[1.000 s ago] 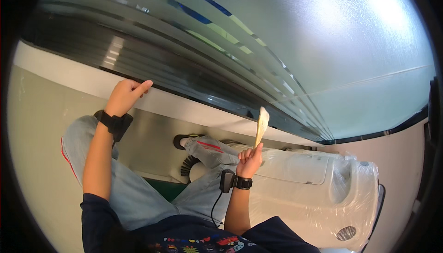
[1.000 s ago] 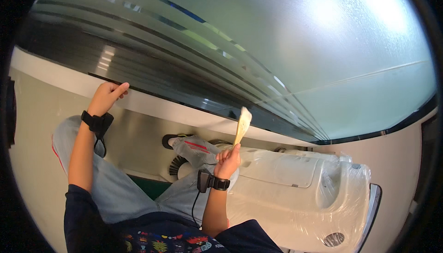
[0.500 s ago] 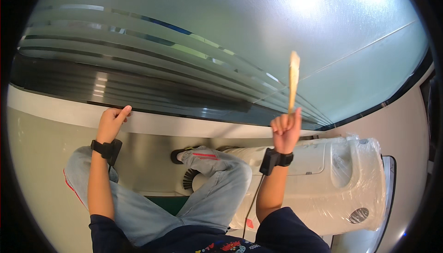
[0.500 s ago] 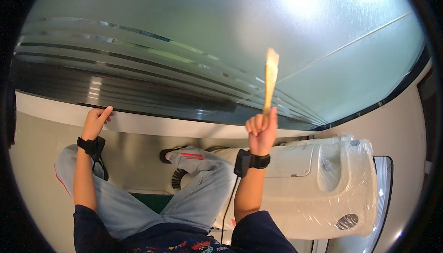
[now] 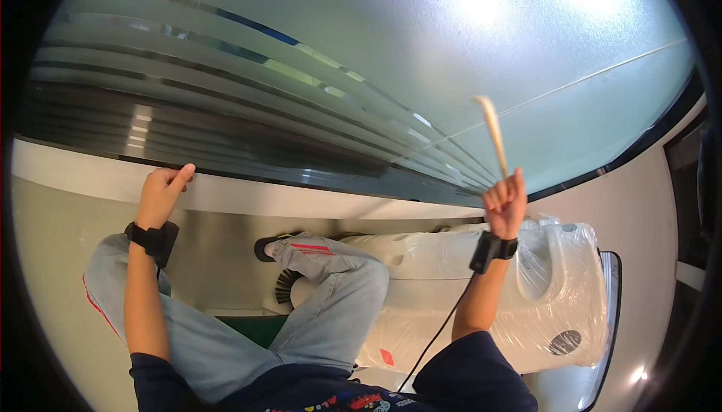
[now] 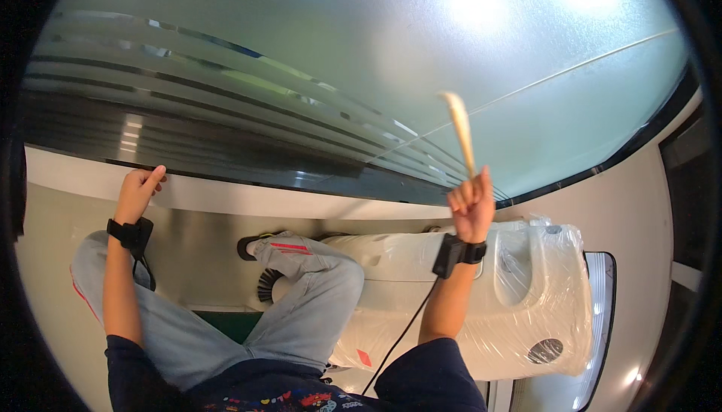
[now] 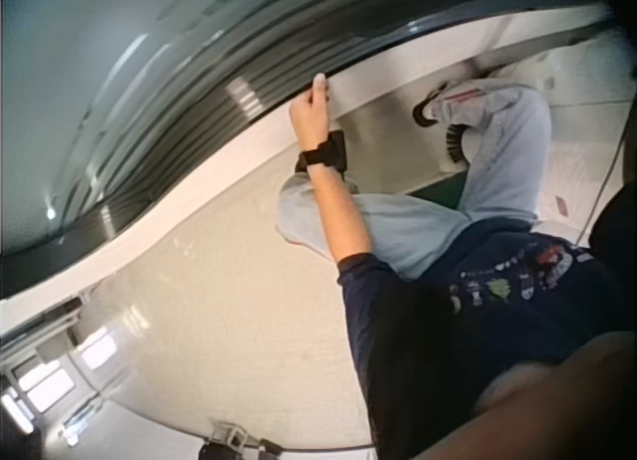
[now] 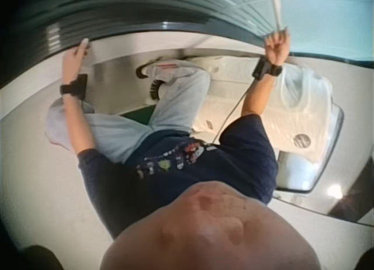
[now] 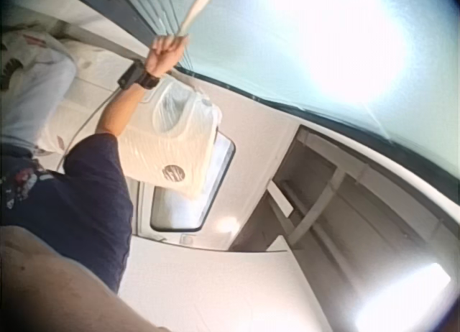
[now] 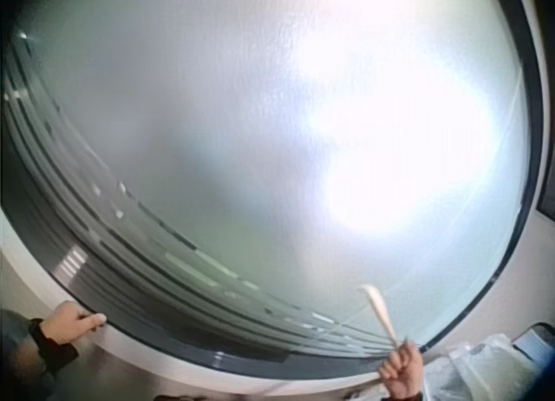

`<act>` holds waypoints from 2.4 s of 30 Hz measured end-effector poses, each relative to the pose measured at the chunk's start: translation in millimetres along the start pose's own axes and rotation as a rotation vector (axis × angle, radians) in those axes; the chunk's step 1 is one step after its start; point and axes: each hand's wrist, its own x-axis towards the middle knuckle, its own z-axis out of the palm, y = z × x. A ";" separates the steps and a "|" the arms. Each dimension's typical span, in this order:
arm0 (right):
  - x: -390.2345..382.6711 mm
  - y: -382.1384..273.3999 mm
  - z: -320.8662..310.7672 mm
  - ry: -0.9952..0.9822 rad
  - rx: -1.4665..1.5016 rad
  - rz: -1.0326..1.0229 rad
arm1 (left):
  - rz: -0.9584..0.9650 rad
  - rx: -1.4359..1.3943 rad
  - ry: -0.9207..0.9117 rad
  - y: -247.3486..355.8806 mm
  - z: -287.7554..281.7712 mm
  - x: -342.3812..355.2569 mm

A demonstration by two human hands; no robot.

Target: Painting a wall using a brush.

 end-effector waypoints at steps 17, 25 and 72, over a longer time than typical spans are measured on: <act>2.9 36.1 -57.6 -0.051 -0.045 0.164 | -0.008 0.020 -0.019 -3.4 -0.9 -0.3; 18.0 29.6 -36.1 -0.024 0.118 0.010 | 0.010 0.031 -0.005 -2.2 0.2 -1.4; -1.1 35.9 -4.9 -0.117 0.190 0.051 | 0.026 0.057 0.028 -8.0 1.5 -0.7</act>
